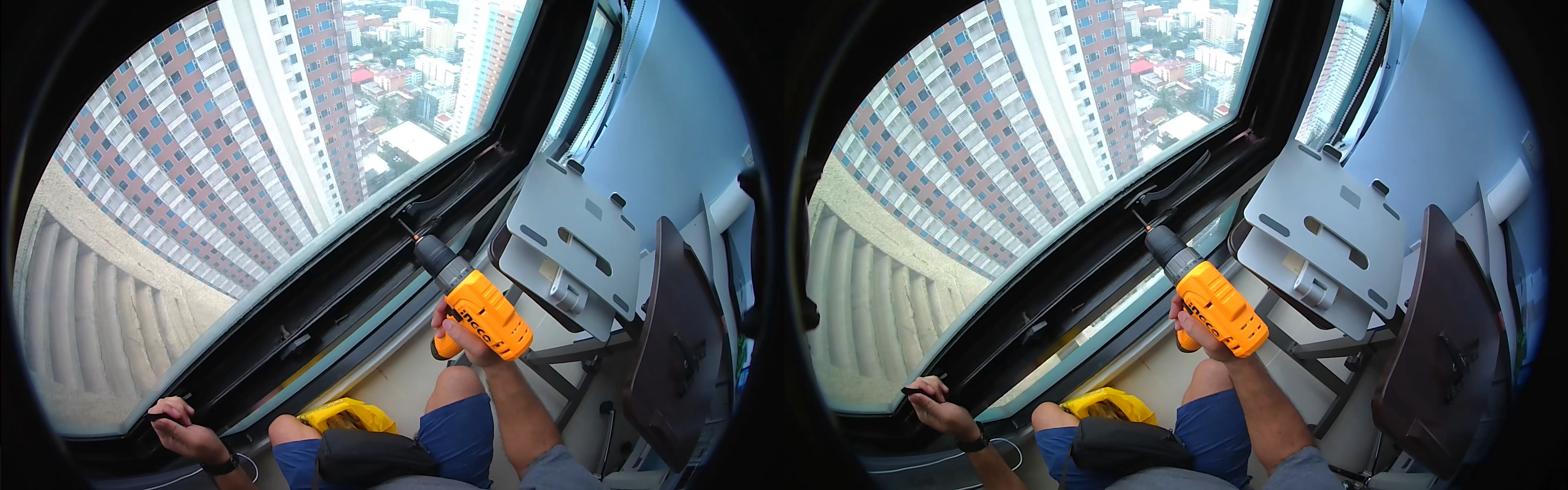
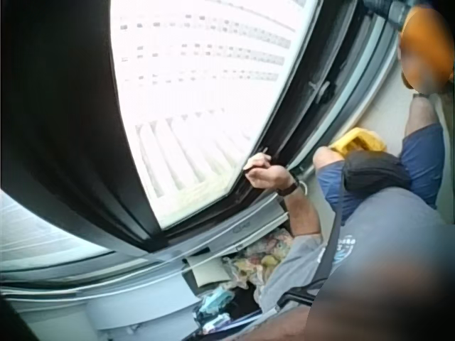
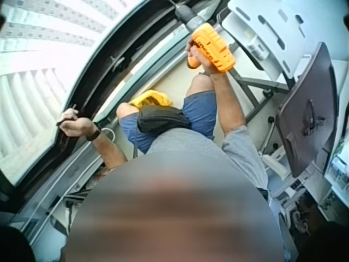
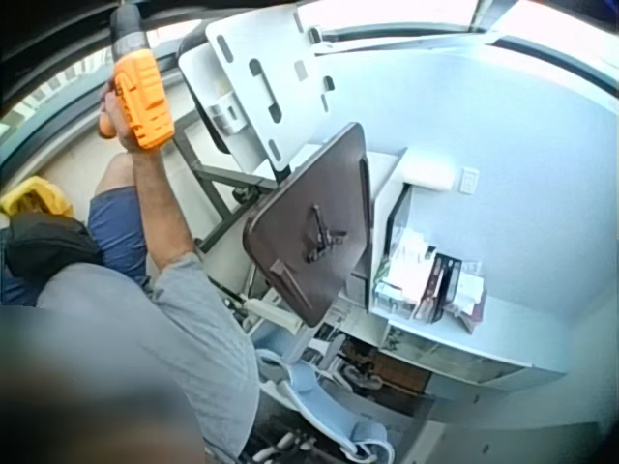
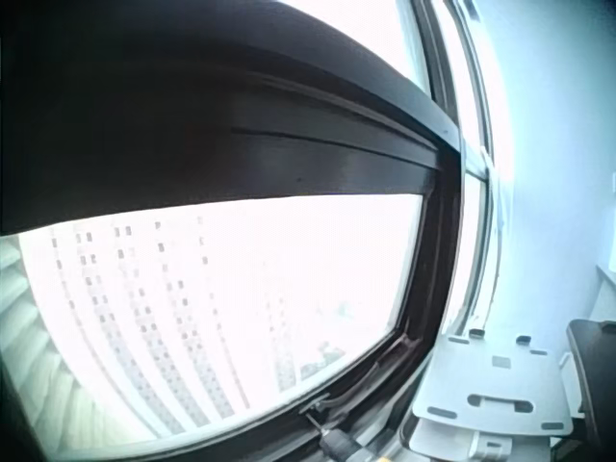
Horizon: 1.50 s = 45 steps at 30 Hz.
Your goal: The person installs a window lock on a high-rise window frame. They use a cordless drill to remove the old lock, then install a new lock mechanism with screws.
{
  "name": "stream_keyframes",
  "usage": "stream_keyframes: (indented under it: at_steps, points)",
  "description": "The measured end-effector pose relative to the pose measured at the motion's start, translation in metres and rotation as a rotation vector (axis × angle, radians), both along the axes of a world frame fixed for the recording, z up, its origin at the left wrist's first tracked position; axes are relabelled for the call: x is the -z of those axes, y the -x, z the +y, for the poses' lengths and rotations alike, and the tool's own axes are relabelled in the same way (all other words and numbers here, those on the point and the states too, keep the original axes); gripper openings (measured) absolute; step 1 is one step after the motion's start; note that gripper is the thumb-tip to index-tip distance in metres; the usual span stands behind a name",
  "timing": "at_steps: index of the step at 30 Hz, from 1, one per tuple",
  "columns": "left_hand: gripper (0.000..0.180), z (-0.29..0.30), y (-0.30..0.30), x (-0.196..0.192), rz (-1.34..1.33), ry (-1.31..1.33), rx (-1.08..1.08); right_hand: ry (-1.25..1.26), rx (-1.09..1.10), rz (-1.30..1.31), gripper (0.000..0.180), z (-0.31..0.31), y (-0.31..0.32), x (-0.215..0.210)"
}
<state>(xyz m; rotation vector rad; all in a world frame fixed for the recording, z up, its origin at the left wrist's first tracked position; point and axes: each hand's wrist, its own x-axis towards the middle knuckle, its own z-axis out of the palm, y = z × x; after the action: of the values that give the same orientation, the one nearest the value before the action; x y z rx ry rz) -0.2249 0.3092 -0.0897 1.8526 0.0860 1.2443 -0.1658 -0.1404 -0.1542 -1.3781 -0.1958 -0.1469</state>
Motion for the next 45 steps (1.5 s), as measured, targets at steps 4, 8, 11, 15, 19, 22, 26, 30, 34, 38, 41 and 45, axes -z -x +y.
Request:
stream_keyframes:
  at_steps: [4, 8, 11, 15, 19, 22, 26, 30, 34, 38, 41, 45]
  points:
    - [0.050, -0.002, -0.001, 0.000, -0.005, 0.004, -0.009, 0.048, 0.003, 0.012, 0.027, 0.001, 0.002, 0.000]
    - [0.050, -0.002, -0.001, -0.001, 0.000, 0.005, -0.037, 0.365, 0.020, -0.205, 0.025, -0.010, -0.006, -0.001]
    - [0.050, -0.002, 0.000, -0.002, 0.008, -0.006, -0.005, 0.063, -0.062, -0.070, 0.026, -0.011, -0.004, -0.001]
    - [0.049, -0.002, -0.001, -0.001, 0.008, 0.013, -0.003, 0.170, 0.031, -0.039, 0.030, -0.006, 0.002, -0.005]
    - [0.048, -0.001, -0.004, 0.000, -0.016, 0.022, 0.026, 0.108, 0.019, -0.054, 0.034, -0.003, 0.003, -0.011]
    - [0.047, -0.001, -0.004, -0.001, -0.014, 0.016, 0.032, -0.005, -0.026, 0.026, 0.034, -0.004, 0.003, -0.012]
    - [0.047, -0.001, -0.004, -0.001, -0.012, 0.030, 0.049, -0.003, -0.064, 0.065, 0.024, -0.007, -0.001, -0.008]
    - [0.047, -0.001, -0.005, -0.001, -0.017, 0.033, 0.057, 0.021, -0.053, -0.048, 0.026, -0.004, -0.003, -0.005]
    - [0.048, 0.000, -0.004, 0.000, -0.005, 0.066, 0.049, -0.110, -0.048, 0.076, 0.026, -0.005, 0.000, -0.012]
    - [0.049, 0.000, -0.005, 0.000, 0.008, 0.061, 0.053, -0.146, -0.098, 0.077, 0.029, -0.012, 0.000, -0.022]
    - [0.048, 0.000, -0.006, 0.000, -0.019, 0.050, 0.063, -0.108, -0.050, 0.076, 0.030, -0.009, 0.000, -0.020]
    - [0.048, -0.002, -0.007, -0.001, -0.030, 0.050, 0.051, -0.147, -0.057, 0.070, 0.031, -0.003, -0.001, -0.013]
